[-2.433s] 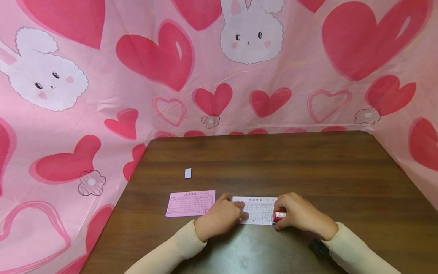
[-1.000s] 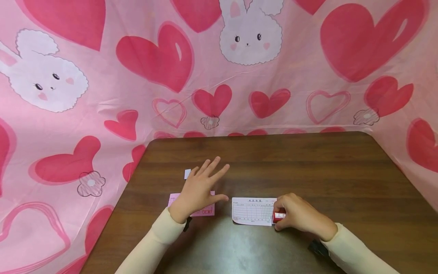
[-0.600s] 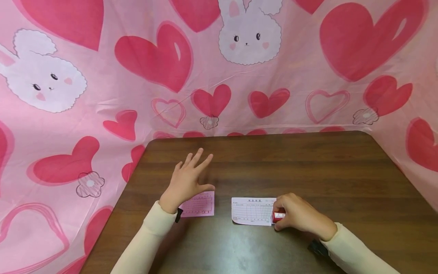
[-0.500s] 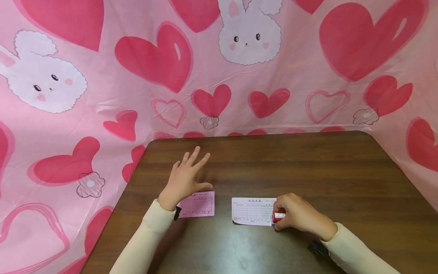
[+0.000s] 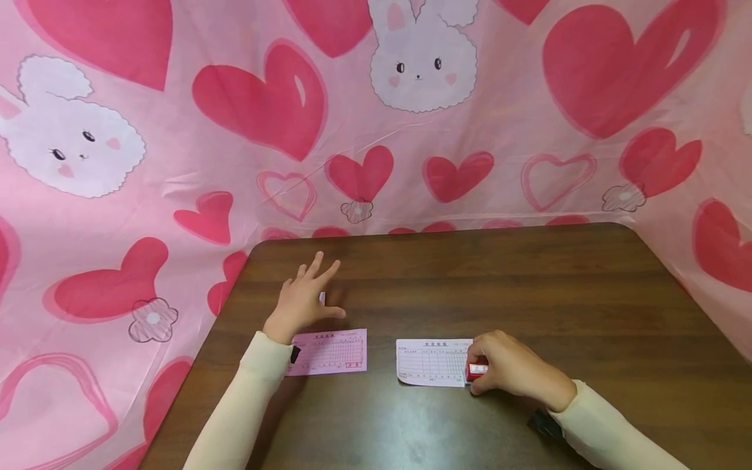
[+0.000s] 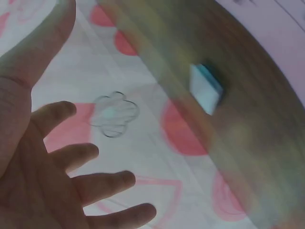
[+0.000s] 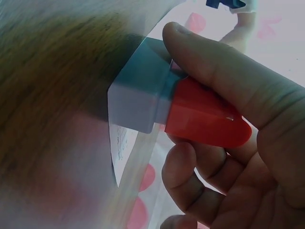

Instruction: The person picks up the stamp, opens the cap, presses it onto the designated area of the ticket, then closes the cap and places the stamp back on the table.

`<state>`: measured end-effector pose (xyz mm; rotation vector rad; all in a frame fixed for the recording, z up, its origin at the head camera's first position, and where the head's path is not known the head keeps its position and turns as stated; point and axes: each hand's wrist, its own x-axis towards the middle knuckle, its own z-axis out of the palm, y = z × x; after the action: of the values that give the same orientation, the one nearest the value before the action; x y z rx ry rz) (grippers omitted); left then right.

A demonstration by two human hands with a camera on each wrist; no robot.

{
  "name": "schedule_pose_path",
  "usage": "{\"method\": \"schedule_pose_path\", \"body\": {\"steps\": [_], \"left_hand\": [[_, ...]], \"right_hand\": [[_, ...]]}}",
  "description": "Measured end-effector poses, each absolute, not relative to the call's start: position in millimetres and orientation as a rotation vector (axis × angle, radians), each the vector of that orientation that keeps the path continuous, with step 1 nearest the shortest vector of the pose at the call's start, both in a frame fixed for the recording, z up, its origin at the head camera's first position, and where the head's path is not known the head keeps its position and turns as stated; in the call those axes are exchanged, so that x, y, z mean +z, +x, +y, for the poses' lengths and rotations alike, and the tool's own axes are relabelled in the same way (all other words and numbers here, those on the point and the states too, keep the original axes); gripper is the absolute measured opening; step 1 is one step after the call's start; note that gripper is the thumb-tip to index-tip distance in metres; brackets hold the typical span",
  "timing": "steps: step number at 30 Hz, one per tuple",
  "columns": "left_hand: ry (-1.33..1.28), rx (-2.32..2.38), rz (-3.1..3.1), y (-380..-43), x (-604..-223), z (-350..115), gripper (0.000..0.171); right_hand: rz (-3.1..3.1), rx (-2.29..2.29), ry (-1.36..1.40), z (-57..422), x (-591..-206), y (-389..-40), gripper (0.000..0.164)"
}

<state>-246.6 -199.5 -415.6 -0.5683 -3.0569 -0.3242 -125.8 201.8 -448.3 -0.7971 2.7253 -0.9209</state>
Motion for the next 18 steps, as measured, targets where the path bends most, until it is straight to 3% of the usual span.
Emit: {"method": "schedule_pose_path", "body": {"steps": [18], "left_hand": [[-0.515,-0.337,-3.198,-273.7,-433.8,-223.1,0.112]], "right_hand": [[2.79,-0.876,-0.846,202.4,-449.6,-125.9,0.036]]}}
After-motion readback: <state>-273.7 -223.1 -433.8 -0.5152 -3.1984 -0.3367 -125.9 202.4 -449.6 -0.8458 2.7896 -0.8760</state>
